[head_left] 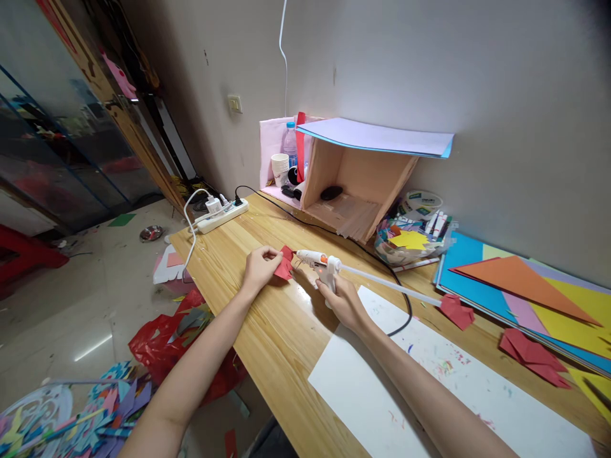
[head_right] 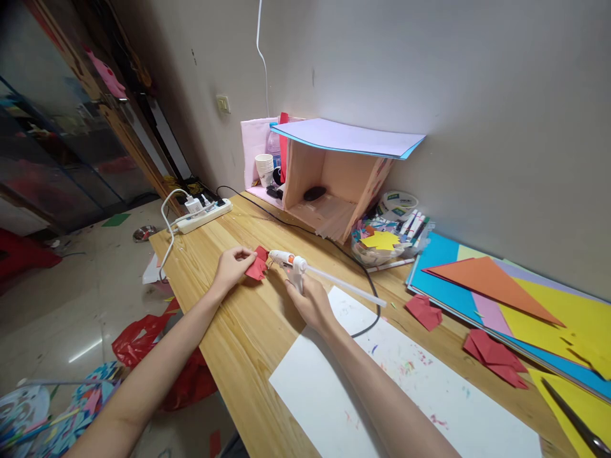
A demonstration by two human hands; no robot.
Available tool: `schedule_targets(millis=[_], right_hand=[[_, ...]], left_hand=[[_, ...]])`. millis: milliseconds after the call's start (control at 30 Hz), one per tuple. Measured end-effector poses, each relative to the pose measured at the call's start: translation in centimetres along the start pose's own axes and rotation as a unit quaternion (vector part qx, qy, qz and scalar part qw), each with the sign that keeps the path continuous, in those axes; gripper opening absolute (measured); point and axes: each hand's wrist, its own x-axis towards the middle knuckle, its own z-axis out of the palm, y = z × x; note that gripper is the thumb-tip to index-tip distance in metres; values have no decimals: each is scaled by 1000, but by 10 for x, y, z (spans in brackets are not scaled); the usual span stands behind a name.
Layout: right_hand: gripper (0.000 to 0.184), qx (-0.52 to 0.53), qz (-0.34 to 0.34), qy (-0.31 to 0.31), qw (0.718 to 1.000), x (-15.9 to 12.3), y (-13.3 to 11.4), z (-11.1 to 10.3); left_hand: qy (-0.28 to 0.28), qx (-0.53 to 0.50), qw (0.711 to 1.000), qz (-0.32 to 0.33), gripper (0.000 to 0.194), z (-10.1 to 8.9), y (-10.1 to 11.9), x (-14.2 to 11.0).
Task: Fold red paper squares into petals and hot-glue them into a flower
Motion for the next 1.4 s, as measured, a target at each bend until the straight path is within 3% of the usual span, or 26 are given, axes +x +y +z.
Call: schedule_targets(millis=[933, 1133, 1267, 1400], right_hand=[[31, 8, 8, 5, 1000, 0, -2, -3], [30, 11, -5, 45, 999, 41, 2, 1], [21, -69, -41, 48, 996, 80, 7, 10], [18, -107, -49, 40, 992, 97, 9, 16]], left_hand=[[23, -36, 999, -16, 17, -3, -1, 2], [36, -87, 995, -20, 22, -7, 1, 5], [1, -122, 992, -26, 26, -7, 8, 2], [-55, -143, 987, -39, 29, -4, 14, -2]])
